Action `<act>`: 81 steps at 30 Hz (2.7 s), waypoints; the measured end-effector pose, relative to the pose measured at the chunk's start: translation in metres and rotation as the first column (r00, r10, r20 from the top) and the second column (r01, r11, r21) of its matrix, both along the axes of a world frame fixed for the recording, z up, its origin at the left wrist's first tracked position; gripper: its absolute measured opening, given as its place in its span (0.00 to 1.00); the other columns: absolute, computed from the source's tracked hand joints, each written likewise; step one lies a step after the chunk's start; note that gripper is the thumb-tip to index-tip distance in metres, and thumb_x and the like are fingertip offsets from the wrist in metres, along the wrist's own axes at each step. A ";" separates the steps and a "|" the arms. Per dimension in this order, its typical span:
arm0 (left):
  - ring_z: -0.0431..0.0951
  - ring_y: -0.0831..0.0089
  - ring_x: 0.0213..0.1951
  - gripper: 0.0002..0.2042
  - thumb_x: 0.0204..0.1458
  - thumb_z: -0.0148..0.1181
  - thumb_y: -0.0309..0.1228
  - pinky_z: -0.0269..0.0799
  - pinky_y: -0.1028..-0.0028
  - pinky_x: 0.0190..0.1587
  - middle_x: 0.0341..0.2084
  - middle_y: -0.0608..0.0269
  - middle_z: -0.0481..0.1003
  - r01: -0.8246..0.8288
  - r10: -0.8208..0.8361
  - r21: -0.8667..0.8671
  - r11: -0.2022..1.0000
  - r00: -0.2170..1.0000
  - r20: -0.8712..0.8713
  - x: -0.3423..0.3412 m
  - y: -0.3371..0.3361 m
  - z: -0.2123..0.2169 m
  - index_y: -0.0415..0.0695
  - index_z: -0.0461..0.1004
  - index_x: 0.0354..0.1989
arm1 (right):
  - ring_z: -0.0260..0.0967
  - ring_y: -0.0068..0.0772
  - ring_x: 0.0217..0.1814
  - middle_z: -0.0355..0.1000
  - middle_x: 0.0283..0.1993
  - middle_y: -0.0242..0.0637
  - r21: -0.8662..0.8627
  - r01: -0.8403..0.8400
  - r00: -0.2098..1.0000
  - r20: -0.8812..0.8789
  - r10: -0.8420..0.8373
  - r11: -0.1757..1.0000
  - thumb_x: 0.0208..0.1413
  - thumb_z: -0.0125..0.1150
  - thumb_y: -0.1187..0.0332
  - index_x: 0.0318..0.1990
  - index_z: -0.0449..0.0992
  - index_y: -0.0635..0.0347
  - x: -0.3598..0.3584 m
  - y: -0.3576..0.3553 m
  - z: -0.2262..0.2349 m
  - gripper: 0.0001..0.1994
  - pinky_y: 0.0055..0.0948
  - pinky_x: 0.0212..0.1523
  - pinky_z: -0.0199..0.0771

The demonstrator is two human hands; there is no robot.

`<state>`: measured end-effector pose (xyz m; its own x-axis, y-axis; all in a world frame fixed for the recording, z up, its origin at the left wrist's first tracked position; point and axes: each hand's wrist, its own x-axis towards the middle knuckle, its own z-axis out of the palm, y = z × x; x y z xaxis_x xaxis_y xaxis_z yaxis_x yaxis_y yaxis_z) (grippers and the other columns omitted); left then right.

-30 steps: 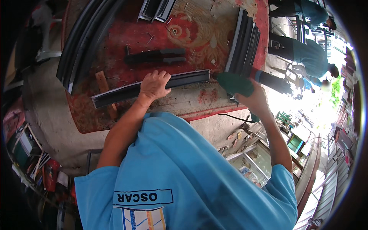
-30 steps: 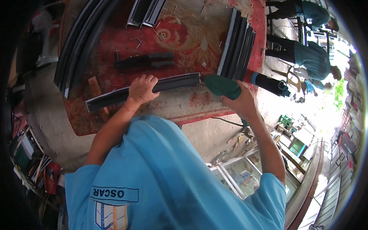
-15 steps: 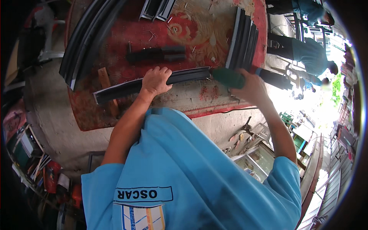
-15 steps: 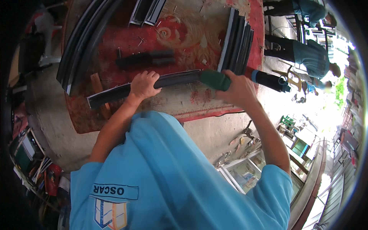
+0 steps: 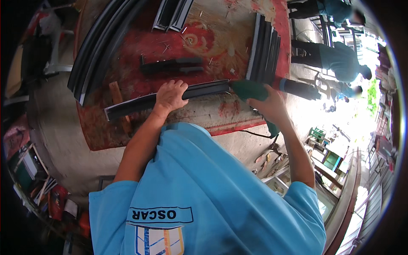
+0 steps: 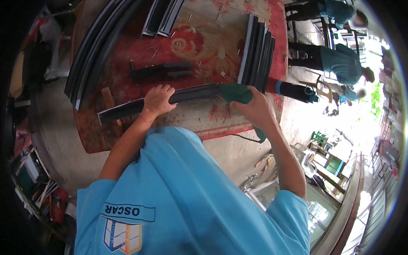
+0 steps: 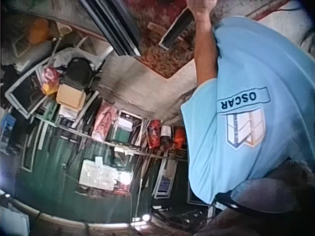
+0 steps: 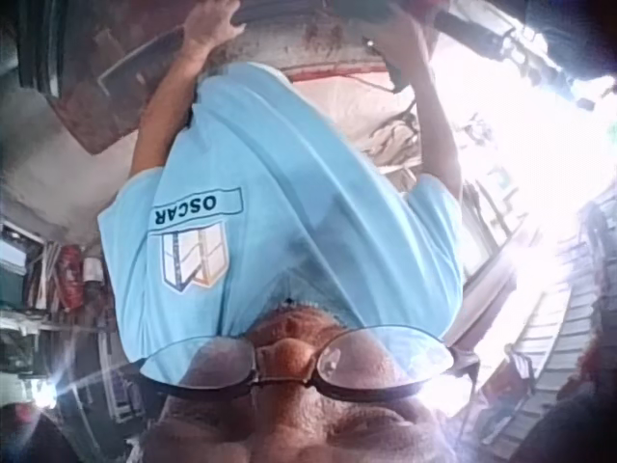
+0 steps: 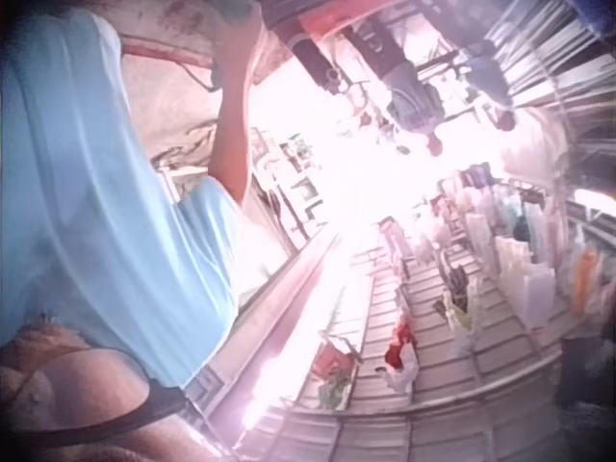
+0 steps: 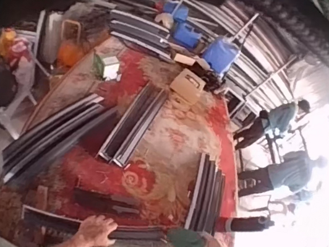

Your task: Drilling and assembling metal window or door frame components on a workshop table.

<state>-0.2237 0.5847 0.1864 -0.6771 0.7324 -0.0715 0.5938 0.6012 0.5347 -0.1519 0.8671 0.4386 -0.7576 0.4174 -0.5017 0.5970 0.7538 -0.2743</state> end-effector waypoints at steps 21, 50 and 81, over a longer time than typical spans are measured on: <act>0.77 0.62 0.44 0.23 0.36 0.78 0.46 0.77 0.61 0.44 0.37 0.67 0.74 -0.010 0.011 0.018 1.000 0.996 -0.084 0.001 0.001 -0.005 0.51 0.76 0.39 | 0.83 0.37 0.46 0.84 0.44 0.44 -0.122 0.097 0.995 -0.004 -0.098 0.988 0.45 0.77 0.57 0.55 0.81 0.63 0.032 0.014 0.010 0.29 0.35 0.53 0.79; 0.78 0.60 0.46 0.23 0.38 0.77 0.44 0.77 0.58 0.46 0.38 0.66 0.76 -0.006 0.006 0.000 1.000 1.000 -0.002 0.002 0.001 -0.004 0.51 0.76 0.42 | 0.70 0.19 0.20 0.77 0.29 0.33 -0.240 0.281 0.958 0.121 -0.259 0.929 0.50 0.76 0.62 0.50 0.79 0.68 0.017 0.050 0.003 0.24 0.24 0.21 0.70; 0.78 0.62 0.44 0.23 0.37 0.78 0.46 0.78 0.61 0.44 0.38 0.66 0.75 -0.004 0.004 0.006 1.000 0.998 -0.066 0.001 0.002 -0.003 0.51 0.76 0.40 | 0.75 0.27 0.21 0.76 0.29 0.38 -0.344 0.401 0.915 0.115 -0.386 0.849 0.58 0.69 0.64 0.52 0.75 0.67 0.034 0.074 -0.009 0.19 0.27 0.17 0.73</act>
<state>-0.2222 0.5868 0.1832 -0.6831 0.7299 -0.0224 0.6255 0.6007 0.4979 -0.1177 0.9411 0.4293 -0.5434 0.4660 -0.6982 0.8394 0.3106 -0.4460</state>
